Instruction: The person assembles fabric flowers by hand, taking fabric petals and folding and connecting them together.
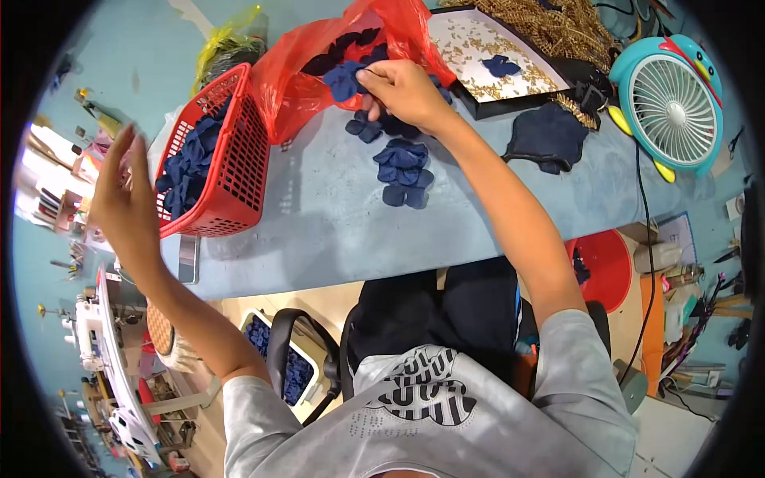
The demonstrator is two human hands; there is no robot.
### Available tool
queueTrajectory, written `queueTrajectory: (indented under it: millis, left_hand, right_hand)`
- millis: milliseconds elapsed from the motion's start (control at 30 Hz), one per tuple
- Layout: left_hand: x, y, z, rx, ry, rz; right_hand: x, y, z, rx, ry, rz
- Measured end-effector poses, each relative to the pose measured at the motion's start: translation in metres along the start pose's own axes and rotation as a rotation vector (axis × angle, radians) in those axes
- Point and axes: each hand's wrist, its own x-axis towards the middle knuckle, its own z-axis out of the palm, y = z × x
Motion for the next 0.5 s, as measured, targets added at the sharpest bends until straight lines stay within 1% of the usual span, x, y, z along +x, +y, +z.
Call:
queueTrajectory:
  millis: [67, 133, 200, 233, 267, 333, 400, 467, 500]
  left_hand:
    - [-0.003, 0.048, 0.022, -0.146, -0.012, 0.131]
    - [-0.012, 0.084, 0.057, -0.352, -0.116, 0.177]
    - [-0.014, 0.095, 0.102, -0.542, -0.181, 0.282]
    - [-0.016, 0.098, 0.122, -0.606, -0.187, 0.315]
    - [-0.018, 0.098, 0.140, -0.670, -0.193, 0.346]
    - [-0.026, 0.098, 0.163, -0.748, -0.160, 0.288]
    - [-0.038, 0.096, 0.174, -0.788, -0.116, 0.209]
    - [-0.048, 0.090, 0.178, -0.777, -0.108, 0.219]
    - [-0.051, 0.088, 0.177, -0.761, -0.107, 0.209]
  right_hand:
    - [0.002, -0.003, 0.002, 0.012, -0.013, -0.015]
    - [-0.001, -0.008, 0.006, 0.056, -0.003, -0.019]
    - [0.000, -0.007, 0.005, 0.090, -0.009, -0.023]
    - [-0.002, -0.011, 0.005, 0.090, 0.001, 0.028]
    - [-0.001, -0.009, 0.004, 0.131, 0.000, 0.005]
    - [0.001, -0.004, 0.000, 0.214, -0.004, -0.033]
    - [0.002, -0.002, -0.007, 0.136, -0.046, 0.000]
    - [0.000, -0.003, -0.004, 0.104, -0.091, 0.053]
    - [0.001, 0.002, -0.001, 0.109, -0.098, 0.043]
